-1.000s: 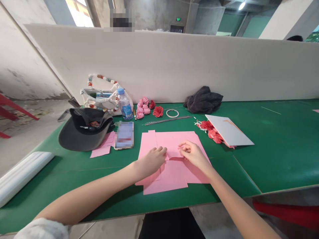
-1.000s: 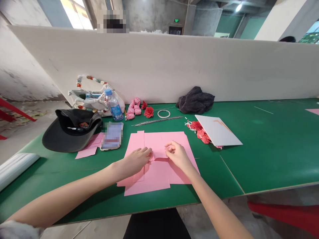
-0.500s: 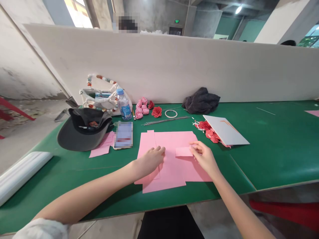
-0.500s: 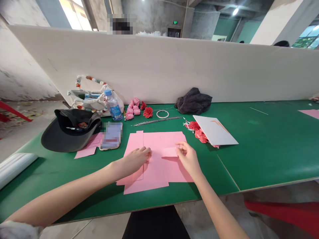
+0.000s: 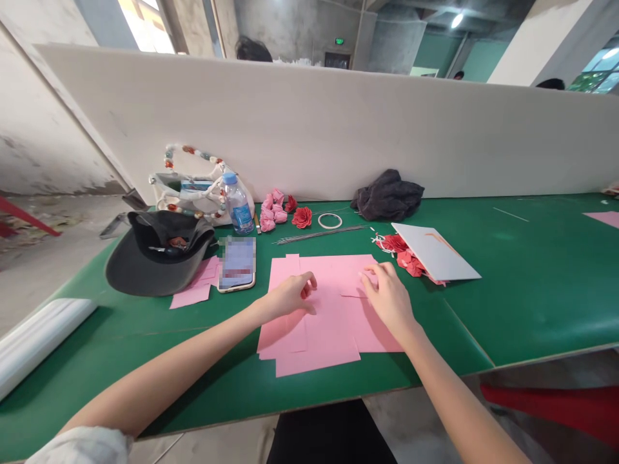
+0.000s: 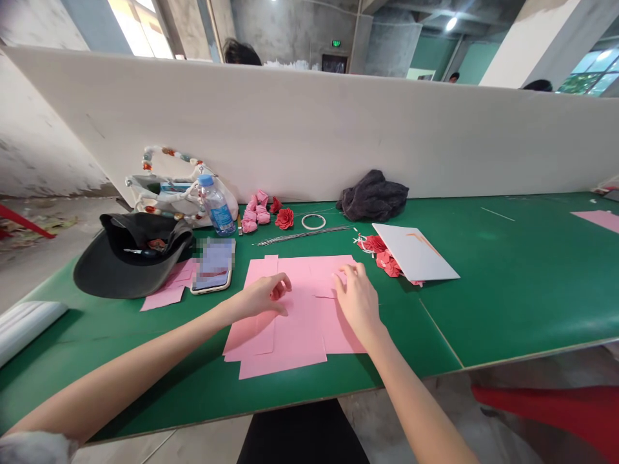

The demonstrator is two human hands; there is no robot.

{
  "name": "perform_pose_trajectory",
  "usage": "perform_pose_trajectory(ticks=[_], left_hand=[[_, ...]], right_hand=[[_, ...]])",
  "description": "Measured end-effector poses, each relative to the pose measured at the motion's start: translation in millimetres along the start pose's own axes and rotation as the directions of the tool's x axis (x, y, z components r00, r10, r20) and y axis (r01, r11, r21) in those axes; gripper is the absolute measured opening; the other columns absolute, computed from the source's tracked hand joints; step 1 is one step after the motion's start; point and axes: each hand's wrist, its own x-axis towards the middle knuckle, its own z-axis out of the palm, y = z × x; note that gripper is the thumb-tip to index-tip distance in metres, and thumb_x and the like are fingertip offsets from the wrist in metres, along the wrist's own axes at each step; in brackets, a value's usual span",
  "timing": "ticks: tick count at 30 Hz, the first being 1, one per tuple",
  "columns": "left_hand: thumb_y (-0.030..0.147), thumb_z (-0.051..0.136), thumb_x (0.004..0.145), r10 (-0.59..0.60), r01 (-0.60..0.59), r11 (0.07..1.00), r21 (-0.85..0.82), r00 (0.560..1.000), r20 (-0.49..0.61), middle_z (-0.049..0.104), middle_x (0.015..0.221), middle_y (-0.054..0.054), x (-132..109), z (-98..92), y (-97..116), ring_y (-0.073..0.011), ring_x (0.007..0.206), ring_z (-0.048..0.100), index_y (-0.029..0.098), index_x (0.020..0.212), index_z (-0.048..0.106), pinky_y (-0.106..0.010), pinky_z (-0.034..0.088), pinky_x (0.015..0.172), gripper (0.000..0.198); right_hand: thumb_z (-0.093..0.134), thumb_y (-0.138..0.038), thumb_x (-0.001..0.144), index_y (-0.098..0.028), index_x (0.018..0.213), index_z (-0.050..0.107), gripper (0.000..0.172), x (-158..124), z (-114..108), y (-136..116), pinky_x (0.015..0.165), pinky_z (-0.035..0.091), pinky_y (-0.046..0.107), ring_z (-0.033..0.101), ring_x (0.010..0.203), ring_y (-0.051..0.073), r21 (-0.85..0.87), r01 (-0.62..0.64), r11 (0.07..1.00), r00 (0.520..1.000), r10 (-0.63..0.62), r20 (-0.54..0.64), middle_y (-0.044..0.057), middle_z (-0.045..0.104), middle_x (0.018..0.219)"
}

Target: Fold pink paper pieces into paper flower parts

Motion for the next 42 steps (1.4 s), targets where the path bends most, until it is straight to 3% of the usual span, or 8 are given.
perform_pose_trajectory(ticks=[4,8,12,16,21,24,33,42], left_hand=[[0.034,0.079,0.061,0.055,-0.055,0.998,-0.01,0.997,-0.062,0.056,0.071,0.004,-1.9,3.3,5.1,-0.0156,0.067,0.052,0.02,0.103,0.052,-0.025,0.037,0.059,0.052],[0.036,0.075,0.066,0.082,-0.084,0.995,-0.048,0.996,-0.044,0.06,0.075,0.002,-3.4,0.9,11.0,-0.0156,0.067,0.054,0.02,0.104,0.051,-0.026,0.039,0.06,0.047],[0.051,0.07,0.07,0.152,-0.15,0.988,0.029,0.985,-0.082,0.059,0.109,-0.008,-3.7,-21.0,5.9,-0.0223,0.096,0.058,0.02,0.112,0.054,-0.032,0.046,0.078,0.055],[0.05,0.069,0.07,0.035,-0.011,0.974,0.228,0.994,-0.101,0.043,0.134,-0.012,1.9,-47.8,-15.7,-0.0302,0.122,0.046,0.023,0.129,0.047,-0.042,0.04,0.098,0.069],[0.047,0.072,0.066,-0.023,0.065,0.94,0.336,0.992,-0.127,0.041,0.143,-0.015,11.7,-52.4,-34.8,-0.0367,0.131,0.035,0.019,0.138,0.04,-0.047,0.035,0.102,0.083],[0.045,0.072,0.066,-0.03,0.081,0.936,0.342,0.988,-0.151,0.043,0.142,-0.016,15.1,-47.3,-38.2,-0.0367,0.128,0.036,0.016,0.139,0.039,-0.046,0.035,0.101,0.086],[0.04,0.08,0.058,0.02,0.044,0.965,0.257,0.971,-0.239,0.047,0.132,-0.015,22.1,-43.1,-53.9,-0.0363,0.122,0.043,0.024,0.139,0.037,-0.05,0.041,0.096,0.094],[0.037,0.082,0.056,-0.001,0.06,0.973,0.222,0.967,-0.256,0.035,0.14,-0.02,22.8,-38.9,-56.7,-0.0388,0.131,0.036,0.018,0.145,0.028,-0.05,0.037,0.103,0.106]], right_hand=[[0.058,-0.037,0.085,-0.022,0.101,0.063,0.023,-6.0,16.6,-34.8,0.071,0.049,0.03,0.062,0.081,0.018,0.47,0.024,0.882,0.948,-0.17,0.271,0.007,0.067,0.099],[0.057,-0.03,0.085,-0.022,0.094,0.065,0.014,-10.1,33.3,-53.5,0.071,0.048,0.03,0.063,0.08,0.017,0.606,-0.026,0.795,0.906,-0.237,0.35,0.004,0.07,0.091],[0.059,-0.029,0.081,-0.02,0.087,0.064,0.012,-0.3,27.2,-38.0,0.068,0.047,0.029,0.063,0.076,0.017,0.628,-0.07,0.775,0.96,-0.118,0.253,0.003,0.068,0.085],[0.062,-0.035,0.077,-0.019,0.1,0.062,0.029,12.8,11.6,4.8,0.055,0.044,0.027,0.06,0.064,0.017,0.573,-0.228,0.788,0.959,0.081,0.271,0.002,0.064,0.074],[0.061,-0.038,0.079,-0.018,0.085,0.066,0.022,17.6,8.1,39.6,0.077,0.048,0.038,0.062,0.081,0.023,0.323,-0.118,0.939,0.989,0.082,0.124,0.009,0.065,0.085],[0.06,-0.037,0.081,-0.019,0.09,0.067,0.021,26.2,12.6,28.2,0.089,0.044,0.043,0.058,0.095,0.026,0.21,0.015,0.977,1.0,-0.016,0.003,0.011,0.064,0.097],[0.075,-0.029,0.075,-0.015,0.104,0.068,0.033,97.2,88.9,-63.8,0.088,0.045,0.036,0.057,0.103,0.025,0.365,0.267,0.892,0.868,-0.387,0.311,0.012,0.061,0.105],[0.082,-0.026,0.065,-0.015,0.078,0.068,0.022,116.6,114.4,-75.8,0.078,0.045,0.031,0.053,0.087,0.018,0.323,0.288,0.901,0.806,-0.41,0.426,0.006,0.052,0.092]])
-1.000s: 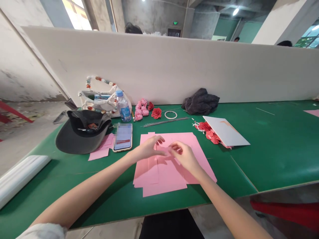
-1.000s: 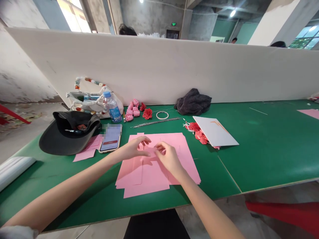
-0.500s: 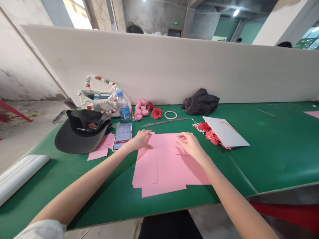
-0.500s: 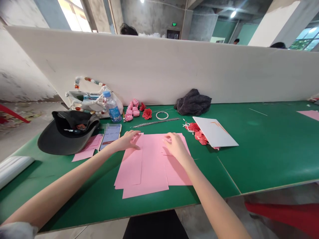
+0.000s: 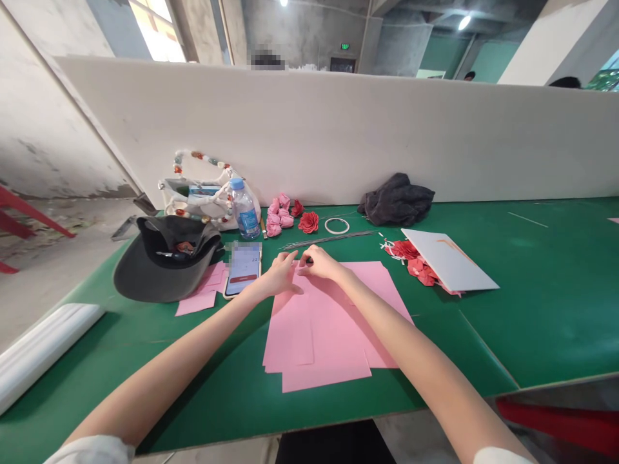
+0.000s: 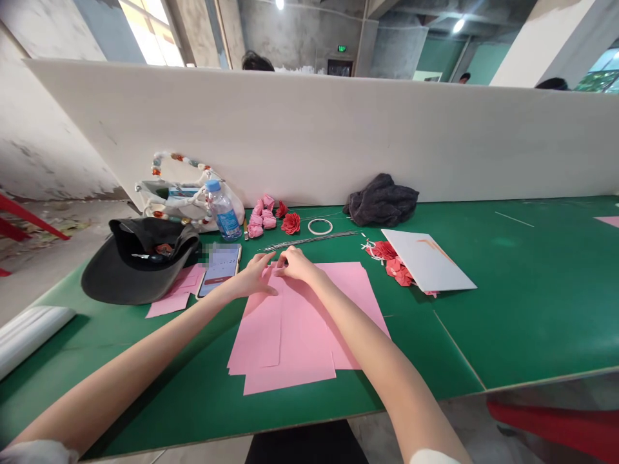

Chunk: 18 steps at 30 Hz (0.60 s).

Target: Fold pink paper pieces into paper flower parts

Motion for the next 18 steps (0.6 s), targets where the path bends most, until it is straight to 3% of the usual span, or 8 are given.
perform_pose_trajectory(ticks=[4,8,10,11,14,16,18], left_hand=[[0.04,0.083,0.054,0.0,0.0,1.0,0.005,1.0,-0.003,0.036,0.141,-0.019,1.5,1.8,-2.5,-0.0392,0.132,0.034,0.021,0.146,0.026,-0.051,0.036,0.103,0.11],[0.037,0.086,0.047,-0.042,0.042,0.999,0.01,0.996,-0.08,0.038,0.142,-0.019,3.0,0.7,1.4,-0.0412,0.13,0.034,0.022,0.145,0.029,-0.054,0.034,0.102,0.114],[0.039,0.084,0.051,-0.048,0.036,0.996,-0.086,0.988,-0.149,0.045,0.138,-0.017,3.9,-3.7,7.0,-0.0398,0.128,0.037,0.019,0.141,0.039,-0.053,0.034,0.101,0.102],[0.041,0.08,0.057,-0.044,0.015,0.985,-0.173,0.986,-0.163,0.05,0.133,-0.015,4.1,-6.9,10.6,-0.0375,0.126,0.04,0.019,0.135,0.046,-0.051,0.035,0.101,0.087],[0.048,0.071,0.069,-0.008,0.05,0.847,-0.529,0.997,0.081,0.067,0.104,-0.011,2.3,-18.5,23.0,-0.029,0.103,0.059,0.014,0.103,0.066,-0.042,0.044,0.092,0.048],[0.049,0.07,0.072,-0.032,0.156,0.739,-0.656,0.98,0.197,0.069,0.095,-0.009,-1.0,-25.6,30.2,-0.024,0.09,0.063,0.013,0.093,0.067,-0.038,0.047,0.083,0.041],[0.046,0.073,0.07,-0.057,0.211,0.646,-0.734,0.972,0.229,0.07,0.091,-0.008,-4.4,-31.0,34.6,-0.021,0.084,0.064,0.014,0.089,0.066,-0.034,0.048,0.078,0.038]], right_hand=[[0.082,-0.024,0.063,-0.015,0.071,0.064,0.022,-3.7,0.7,-0.9,0.079,0.044,0.031,0.054,0.089,0.019,0.043,0.027,0.999,1.0,-0.028,0.006,0.005,0.054,0.089],[0.077,-0.014,0.062,-0.017,0.083,0.057,0.029,-6.3,-1.4,-4.2,0.065,0.046,0.027,0.057,0.068,0.014,0.295,0.001,0.956,0.999,-0.013,0.04,-0.002,0.058,0.073],[0.074,-0.014,0.064,-0.018,0.092,0.055,0.034,-6.2,-8.3,-6.5,0.059,0.046,0.025,0.057,0.061,0.012,0.402,-0.002,0.916,1.0,-0.01,0.028,-0.005,0.057,0.068],[0.073,-0.016,0.065,-0.018,0.094,0.054,0.035,-5.9,-14.1,-7.6,0.058,0.046,0.024,0.057,0.059,0.012,0.44,0.006,0.898,1.0,-0.009,0.005,-0.006,0.057,0.067],[0.073,-0.021,0.066,-0.017,0.09,0.058,0.028,-5.4,-38.4,-10.7,0.065,0.049,0.027,0.06,0.064,0.012,0.463,0.081,0.883,0.992,-0.028,-0.121,-0.002,0.062,0.076],[0.073,-0.026,0.068,-0.016,0.083,0.061,0.021,-6.8,-56.2,-12.9,0.068,0.05,0.028,0.061,0.069,0.014,0.42,0.142,0.896,0.972,-0.047,-0.229,0.001,0.064,0.078],[0.07,-0.03,0.073,-0.017,0.083,0.064,0.017,-10.3,-70.6,-16.2,0.076,0.05,0.03,0.063,0.081,0.016,0.383,0.22,0.897,0.952,-0.111,-0.287,0.002,0.066,0.085]])
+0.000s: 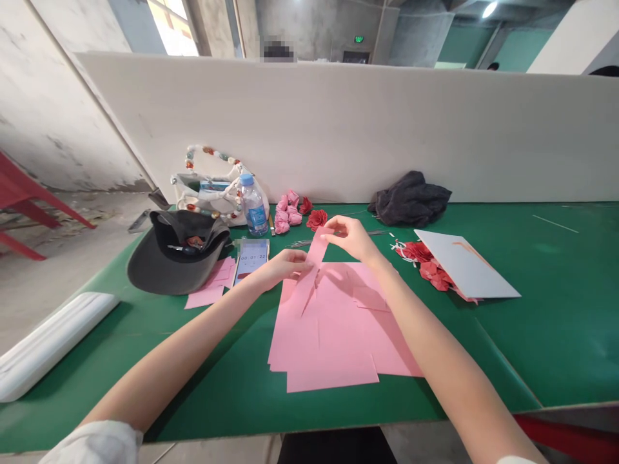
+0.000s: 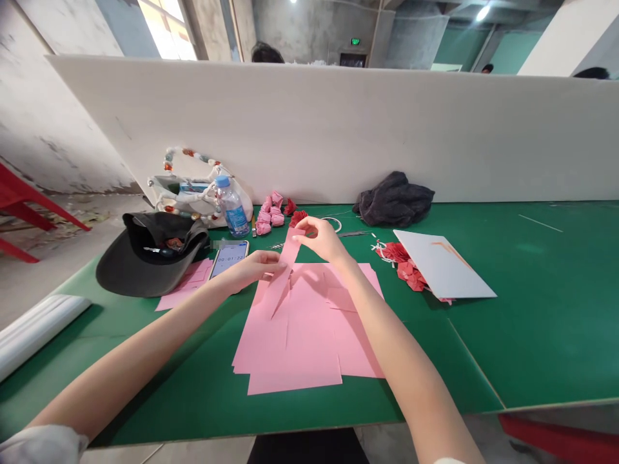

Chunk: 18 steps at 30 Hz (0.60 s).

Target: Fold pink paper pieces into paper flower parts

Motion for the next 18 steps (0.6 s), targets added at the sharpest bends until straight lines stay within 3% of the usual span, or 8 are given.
perform_pose_trajectory(ticks=[3,6,8,12,15,18], left_hand=[[0.044,0.074,0.071,0.025,-0.025,0.995,-0.098,1.0,-0.002,0.071,0.091,-0.009,-3.7,-2.4,2.8,-0.0202,0.086,0.065,0.014,0.086,0.067,-0.033,0.047,0.079,0.035],[0.041,0.075,0.07,0.045,-0.047,0.99,-0.135,0.999,-0.019,0.071,0.093,-0.011,-2.9,-6.0,2.0,-0.0212,0.087,0.065,0.012,0.09,0.069,-0.032,0.047,0.079,0.035],[0.04,0.075,0.069,0.037,-0.039,0.99,-0.137,0.999,-0.018,0.071,0.092,-0.011,-1.7,-7.2,1.9,-0.0214,0.086,0.065,0.011,0.095,0.069,-0.031,0.047,0.076,0.038],[0.04,0.073,0.071,0.018,-0.024,0.997,-0.073,0.996,-0.088,0.07,0.088,-0.008,-1.5,-6.7,2.9,-0.019,0.083,0.065,0.013,0.095,0.07,-0.03,0.048,0.075,0.037],[0.039,0.07,0.073,0.02,-0.026,0.998,-0.053,0.994,-0.107,0.068,0.083,-0.004,-1.2,-6.1,1.1,-0.0165,0.078,0.065,0.015,0.092,0.069,-0.029,0.049,0.075,0.031],[0.037,0.074,0.071,-0.005,-0.012,0.991,-0.13,0.992,-0.128,0.067,0.077,-0.001,1.4,-6.0,-2.0,-0.0145,0.072,0.065,0.017,0.094,0.065,-0.028,0.049,0.071,0.031]], right_hand=[[0.068,-0.04,0.078,-0.019,0.082,0.07,0.022,-3.1,-6.4,-13.1,0.09,0.048,0.034,0.063,0.099,0.019,0.042,0.075,0.996,0.982,-0.081,0.17,0.004,0.069,0.101],[0.057,-0.05,0.086,-0.02,0.078,0.074,0.036,-7.8,0.5,-21.7,0.095,0.045,0.035,0.062,0.104,0.021,0.033,0.036,0.999,0.944,-0.045,0.326,0.005,0.069,0.107],[0.054,-0.053,0.087,-0.019,0.074,0.074,0.041,-9.5,8.3,-23.3,0.093,0.045,0.035,0.063,0.101,0.021,0.014,0.015,1.0,0.95,-0.019,0.312,0.006,0.07,0.105],[0.067,-0.052,0.077,-0.017,0.071,0.066,0.036,-10.2,20.0,-18.7,0.084,0.05,0.033,0.065,0.087,0.019,0.012,-0.015,1.0,0.986,0.013,0.166,0.006,0.069,0.092],[0.076,-0.046,0.068,-0.018,0.083,0.063,0.034,-10.8,23.0,-14.1,0.077,0.051,0.031,0.064,0.085,0.018,-0.001,-0.042,0.999,0.978,0.041,0.205,0.004,0.067,0.089],[0.073,-0.043,0.071,-0.019,0.092,0.065,0.033,-10.9,23.9,-11.1,0.073,0.05,0.03,0.063,0.086,0.018,-0.052,-0.025,0.998,0.973,0.037,0.226,0.004,0.068,0.092]])
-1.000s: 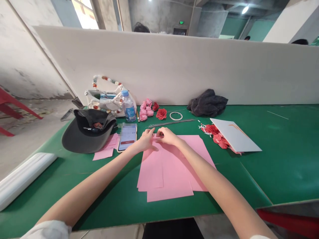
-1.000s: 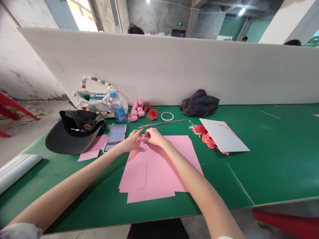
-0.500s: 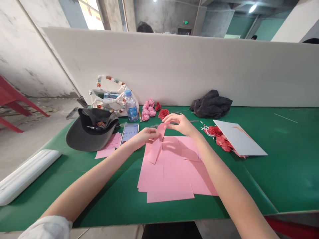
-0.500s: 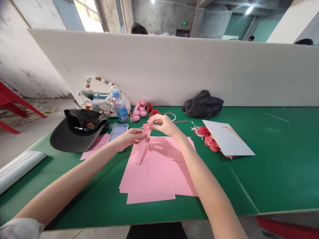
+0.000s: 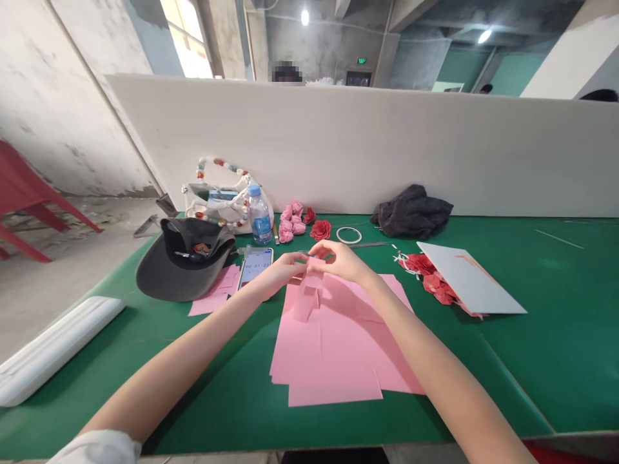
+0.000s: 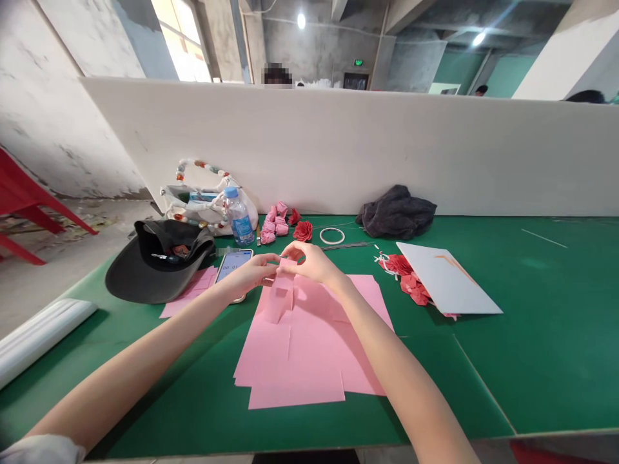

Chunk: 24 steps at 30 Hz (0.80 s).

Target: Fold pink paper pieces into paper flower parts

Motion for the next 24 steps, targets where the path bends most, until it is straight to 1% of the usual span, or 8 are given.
perform_pose_trajectory(ticks=[3,6,10,14,17,19,22,24], left_hand=[[0.041,0.076,0.07,-0.04,0.04,0.992,-0.124,0.999,0.0,0.066,0.078,-0.002,3.4,0.1,-1.4,-0.0131,0.068,0.064,0.018,0.091,0.062,-0.027,0.049,0.068,0.035],[0.05,0.074,0.073,-0.04,0.053,0.982,-0.18,0.997,0.073,0.069,0.087,-0.007,4.2,0.0,0.0,-0.0169,0.076,0.066,0.017,0.094,0.064,-0.031,0.05,0.074,0.041],[0.051,0.074,0.073,0.021,-0.009,0.994,-0.111,0.993,0.116,0.07,0.098,-0.01,-0.3,0.1,3.5,-0.0203,0.086,0.067,0.015,0.098,0.067,-0.034,0.049,0.083,0.043],[0.052,0.07,0.076,0.041,-0.039,0.999,-0.017,0.984,0.176,0.071,0.102,-0.011,-4.6,-2.4,5.0,-0.0223,0.09,0.067,0.017,0.103,0.068,-0.031,0.05,0.078,0.045],[0.048,0.073,0.075,-0.004,0.0,1.0,0.013,0.957,0.289,0.072,0.103,-0.013,-3.4,-11.6,7.4,-0.0261,0.095,0.068,0.016,0.103,0.069,-0.03,0.051,0.074,0.042],[0.049,0.07,0.078,-0.033,0.055,0.997,-0.057,0.942,0.335,0.072,0.104,-0.016,-0.7,-21.9,11.8,-0.0285,0.096,0.068,0.014,0.103,0.069,-0.034,0.053,0.077,0.042],[0.044,0.066,0.083,0.0,0.075,0.971,-0.225,0.948,0.317,0.071,0.109,-0.015,3.6,-39.3,20.9,-0.0274,0.103,0.067,0.016,0.108,0.067,-0.036,0.055,0.083,0.038],[0.041,0.066,0.084,0.002,0.093,0.952,-0.292,0.951,0.31,0.071,0.109,-0.013,5.2,-48.1,24.9,-0.0244,0.099,0.069,0.016,0.111,0.066,-0.033,0.056,0.083,0.037]], right_hand=[[0.067,-0.044,0.076,-0.018,0.088,0.068,0.028,1.2,-0.4,2.4,0.07,0.048,0.029,0.063,0.082,0.018,-0.012,0.009,1.0,1.0,-0.01,-0.019,0.004,0.069,0.088],[0.067,-0.043,0.076,-0.017,0.083,0.068,0.027,2.4,-2.4,5.0,0.069,0.047,0.029,0.061,0.076,0.017,-0.005,0.013,1.0,0.998,-0.014,-0.066,0.004,0.068,0.083],[0.072,-0.041,0.07,-0.016,0.083,0.066,0.029,3.1,-5.2,7.0,0.067,0.047,0.029,0.059,0.073,0.016,0.016,-0.011,1.0,0.995,0.012,-0.1,0.003,0.067,0.08],[0.072,-0.041,0.069,-0.017,0.08,0.064,0.028,3.8,-7.1,8.4,0.071,0.049,0.031,0.06,0.074,0.016,0.077,-0.025,0.997,0.989,0.036,-0.142,0.003,0.066,0.082],[0.073,-0.042,0.067,-0.018,0.077,0.061,0.028,5.0,-10.5,11.4,0.07,0.053,0.033,0.061,0.074,0.016,0.215,-0.059,0.975,0.972,0.105,-0.208,0.001,0.065,0.08],[0.076,-0.043,0.065,-0.02,0.076,0.057,0.032,5.7,-14.6,13.9,0.067,0.056,0.034,0.063,0.072,0.016,0.363,-0.096,0.927,0.951,0.193,-0.241,0.0,0.064,0.077],[0.081,-0.042,0.06,-0.021,0.077,0.054,0.038,6.1,-22.1,16.9,0.061,0.059,0.033,0.064,0.069,0.016,0.517,-0.117,0.848,0.91,0.3,-0.286,-0.001,0.064,0.074],[0.083,-0.039,0.057,-0.02,0.078,0.055,0.039,5.6,-26.2,17.7,0.058,0.06,0.03,0.065,0.071,0.016,0.558,-0.111,0.822,0.889,0.333,-0.314,0.0,0.065,0.075]])
